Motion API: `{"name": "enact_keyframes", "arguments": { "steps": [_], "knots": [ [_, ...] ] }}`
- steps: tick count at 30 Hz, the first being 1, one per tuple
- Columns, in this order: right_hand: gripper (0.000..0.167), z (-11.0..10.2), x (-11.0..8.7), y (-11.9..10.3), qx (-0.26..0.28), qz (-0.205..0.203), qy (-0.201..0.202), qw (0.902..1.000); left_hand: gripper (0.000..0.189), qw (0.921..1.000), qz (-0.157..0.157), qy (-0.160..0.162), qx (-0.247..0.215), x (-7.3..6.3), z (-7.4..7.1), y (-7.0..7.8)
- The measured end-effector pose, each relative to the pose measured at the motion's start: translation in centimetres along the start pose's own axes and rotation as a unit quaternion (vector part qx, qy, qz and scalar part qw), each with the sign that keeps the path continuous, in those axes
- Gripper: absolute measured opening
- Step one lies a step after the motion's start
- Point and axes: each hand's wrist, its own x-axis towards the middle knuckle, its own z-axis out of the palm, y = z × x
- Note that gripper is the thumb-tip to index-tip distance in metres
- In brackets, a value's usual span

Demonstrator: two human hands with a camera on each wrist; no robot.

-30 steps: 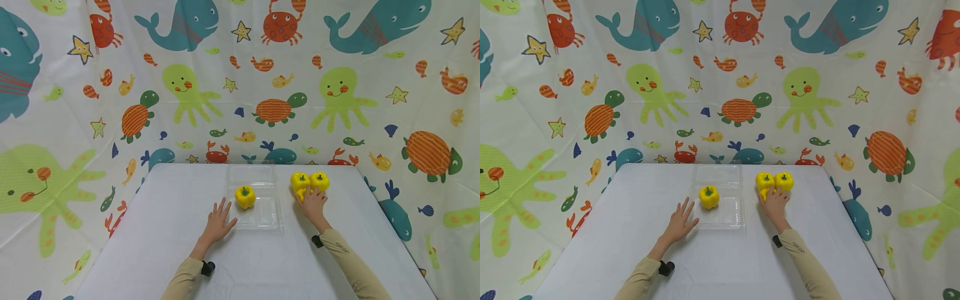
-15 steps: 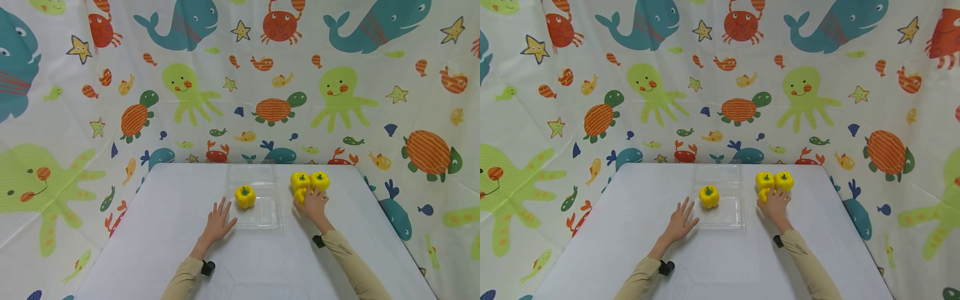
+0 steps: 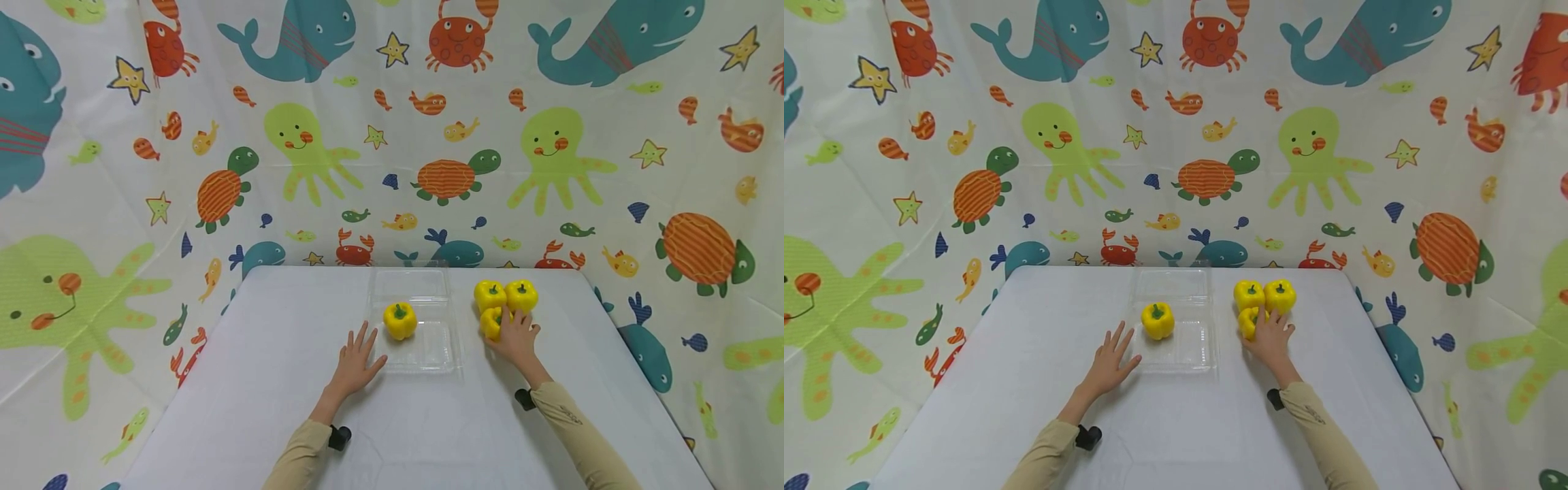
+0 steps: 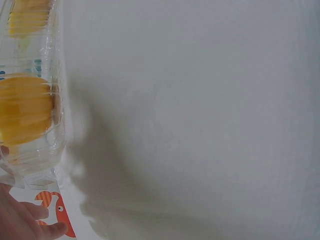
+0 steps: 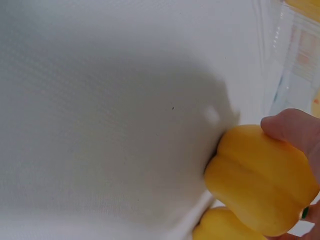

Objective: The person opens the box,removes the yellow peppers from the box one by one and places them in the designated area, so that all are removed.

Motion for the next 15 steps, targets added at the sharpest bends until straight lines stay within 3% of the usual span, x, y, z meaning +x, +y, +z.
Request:
{"name": "enact_keyframes", "arguments": {
  "steps": [15],
  "knots": [
    [0.087, 0.32, -0.08, 0.16, -0.004, -0.004, 0.019, 0.9998, 0.064, 1.0000, 0.000, -0.001, 0.000, -0.07, -0.03, 0.04]
  ]
}}
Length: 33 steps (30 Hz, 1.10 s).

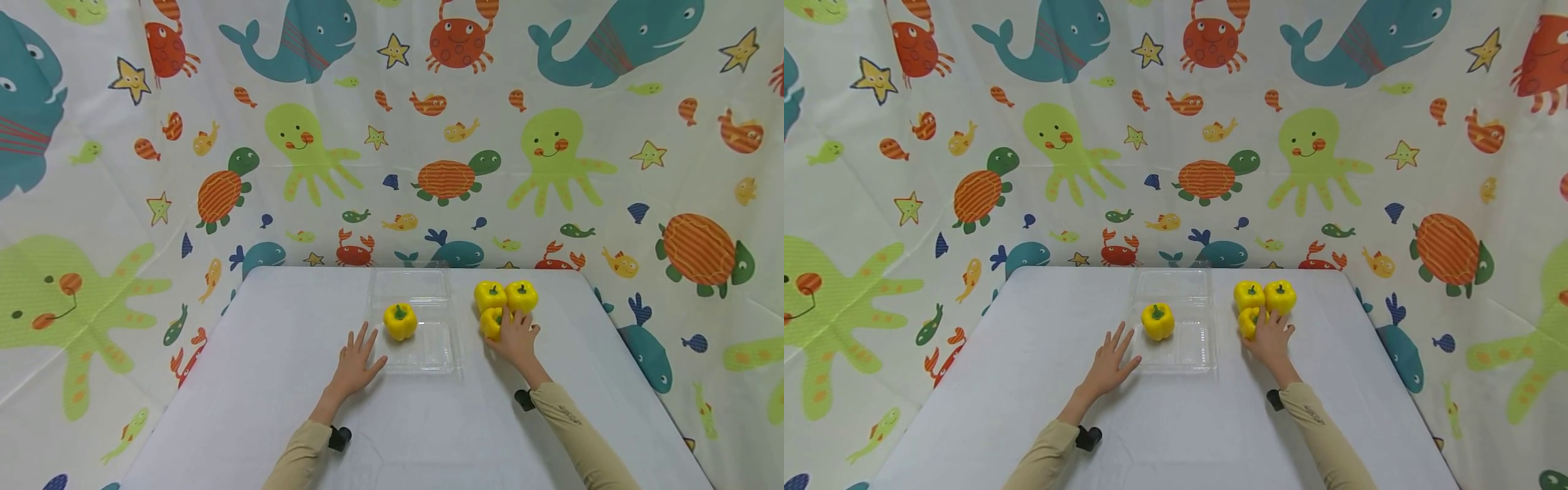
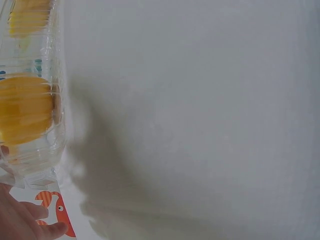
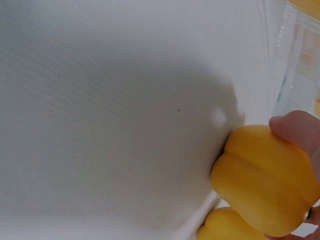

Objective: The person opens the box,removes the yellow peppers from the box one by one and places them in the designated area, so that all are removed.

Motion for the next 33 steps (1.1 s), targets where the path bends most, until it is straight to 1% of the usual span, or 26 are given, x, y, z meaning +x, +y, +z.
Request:
{"name": "enact_keyframes", "arguments": {
  "steps": [6, 20, 24, 29, 33],
  "knots": [
    [0.087, 0.1, 0.1, 0.0, 0.013, 0.001, 0.000, 0.9999, 0.064, 1.0000, 0.002, 0.003, 0.004, 0.1, 0.0, 0.0],
    [0.086, 0.2, 0.0, -0.3, 0.006, 0.006, 0.008, 0.9999, 0.065, 0.9998, 0.013, 0.012, 0.002, 0.0, 0.1, 0.0],
    [0.085, 0.0, -0.2, -0.8, 0.012, 0.007, 0.030, 0.9995, 0.065, 0.9998, 0.013, 0.012, 0.008, 0.0, 0.0, 0.1],
    [0.087, -0.4, -0.5, -1.8, 0.011, 0.003, 0.075, 0.9971, 0.064, 0.9998, 0.011, 0.013, 0.012, 0.0, 0.0, 0.2],
    [0.088, -0.8, -0.7, -2.6, 0.017, -0.005, 0.095, 0.9953, 0.064, 0.9999, 0.000, 0.006, 0.016, 0.0, 0.2, 0.2]
  ]
}}
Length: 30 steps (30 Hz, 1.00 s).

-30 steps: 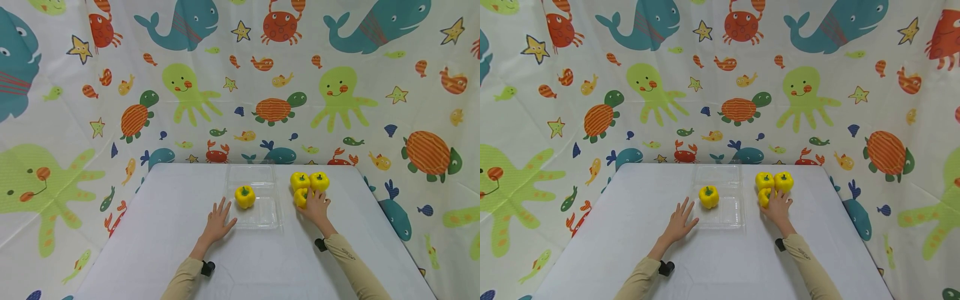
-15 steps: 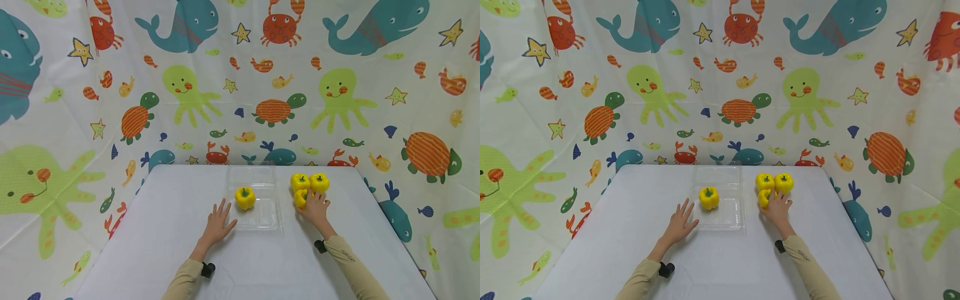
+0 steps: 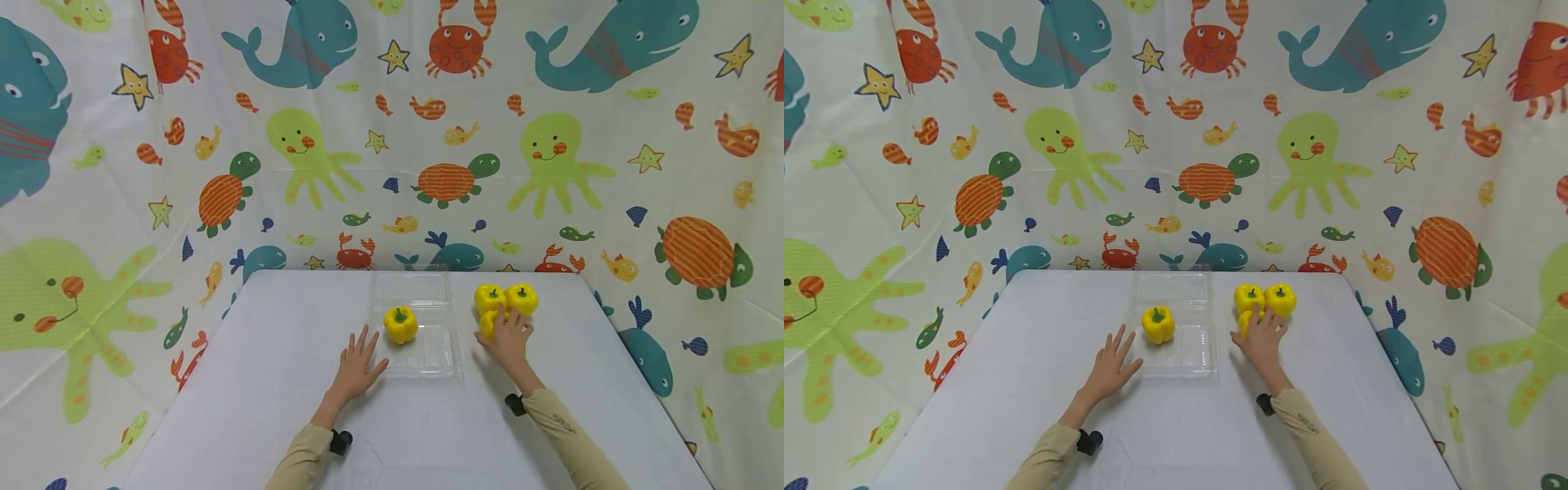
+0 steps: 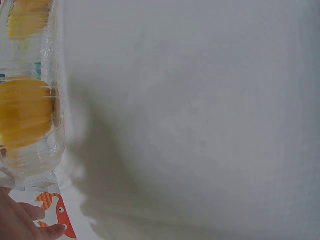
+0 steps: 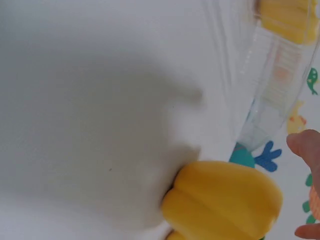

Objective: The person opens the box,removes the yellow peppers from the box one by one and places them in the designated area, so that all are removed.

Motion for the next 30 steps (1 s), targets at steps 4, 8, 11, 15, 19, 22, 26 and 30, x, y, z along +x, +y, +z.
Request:
{"name": "enact_keyframes", "arguments": {
  "steps": [4, 8, 11, 15, 19, 22, 26, 30],
  "knots": [
    [0.085, -0.4, -0.1, -0.7, 0.010, -0.004, 0.004, 0.9999, 0.065, 1.0000, -0.005, -0.001, -0.003, -0.1, 0.1, 0.0],
    [0.082, -0.8, -0.1, -1.3, 0.025, -0.010, 0.003, 0.9996, 0.065, 1.0000, -0.003, 0.001, -0.004, -0.1, 0.0, 0.1],
    [0.081, -0.9, 0.0, -1.8, 0.027, -0.016, -0.002, 0.9995, 0.066, 1.0000, -0.002, -0.001, -0.001, 0.0, -0.1, 0.1],
    [0.080, -0.9, 0.1, -2.4, 0.019, -0.026, -0.005, 0.9995, 0.066, 1.0000, 0.004, 0.000, -0.003, 0.1, -0.1, 0.1],
    [0.080, -1.0, 0.0, -3.0, 0.018, -0.037, -0.003, 0.9992, 0.066, 1.0000, 0.005, -0.002, -0.006, 0.1, -0.2, 0.1],
    [0.081, -1.0, -0.1, -3.6, 0.025, -0.043, -0.006, 0.9988, 0.067, 0.9999, 0.000, -0.009, -0.006, 0.1, -0.1, 0.1],
    [0.082, -1.0, -0.2, -4.3, 0.023, -0.051, -0.023, 0.9982, 0.067, 1.0000, 0.002, -0.006, -0.003, 0.1, -0.1, 0.0],
    [0.082, -0.9, -0.2, -5.1, 0.013, -0.065, -0.033, 0.9972, 0.068, 0.9999, 0.009, 0.006, -0.001, 0.1, -0.1, 0.1]
  ]
}}
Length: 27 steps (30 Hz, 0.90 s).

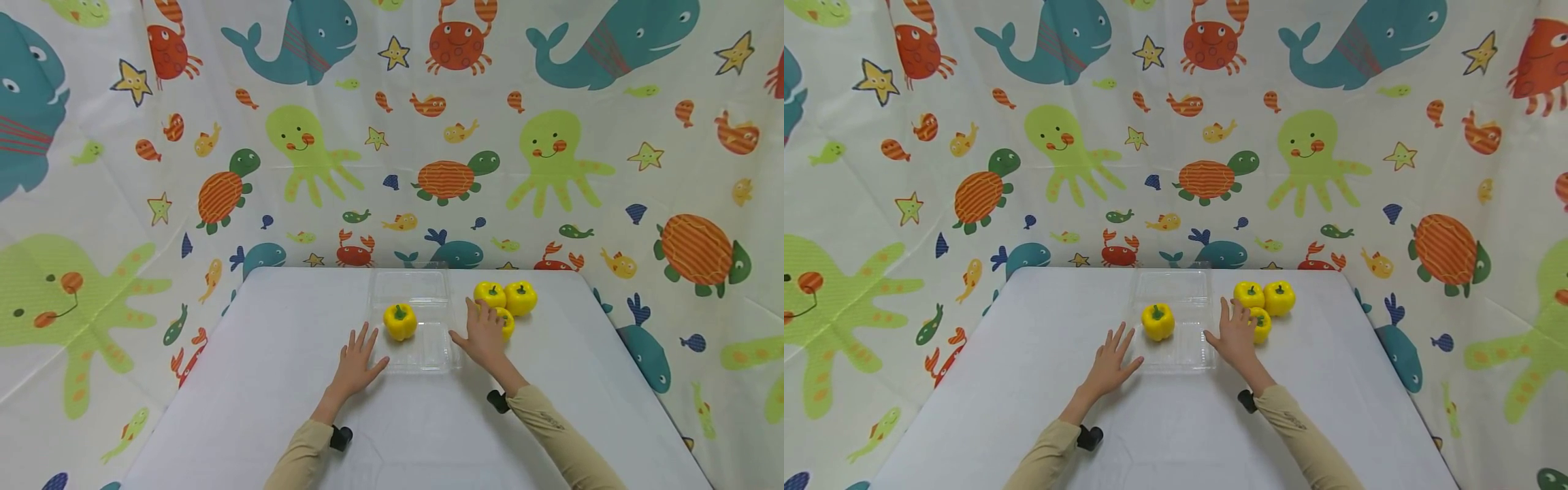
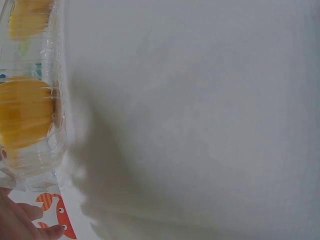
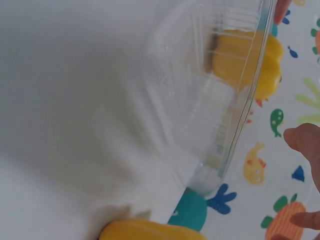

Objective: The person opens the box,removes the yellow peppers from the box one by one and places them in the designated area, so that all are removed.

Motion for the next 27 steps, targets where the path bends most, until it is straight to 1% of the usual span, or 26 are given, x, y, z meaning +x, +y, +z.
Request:
{"name": "enact_keyframes", "arguments": {
  "steps": [9, 12, 16, 20, 22, 27],
  "knots": [
    [0.080, 0.2, 0.4, -1.9, 0.004, -0.024, -0.042, 0.9988, 0.071, 0.9999, -0.009, -0.005, 0.004, 0.1, 0.0, -0.1],
    [0.080, 0.2, 0.6, -2.6, -0.005, -0.033, -0.050, 0.9982, 0.071, 1.0000, -0.008, 0.000, 0.003, 0.2, 0.1, -0.1],
    [0.078, 0.4, 0.6, -3.2, -0.001, -0.050, -0.051, 0.9974, 0.072, 1.0000, -0.008, 0.005, -0.001, 0.2, 0.1, 0.0],
    [0.076, 1.0, 0.5, -3.9, 0.035, -0.068, -0.048, 0.9959, 0.072, 0.9999, -0.009, 0.006, 0.000, 0.2, 0.0, 0.0],
    [0.075, 1.3, 0.4, -4.2, 0.044, -0.076, -0.046, 0.9951, 0.072, 0.9999, -0.010, 0.007, 0.002, 0.2, 0.1, -0.1],
    [0.073, 2.3, 0.2, -5.0, 0.046, -0.088, -0.048, 0.9939, 0.073, 0.9999, -0.011, 0.009, 0.009, 0.1, 0.2, -0.1]
  ]
}}
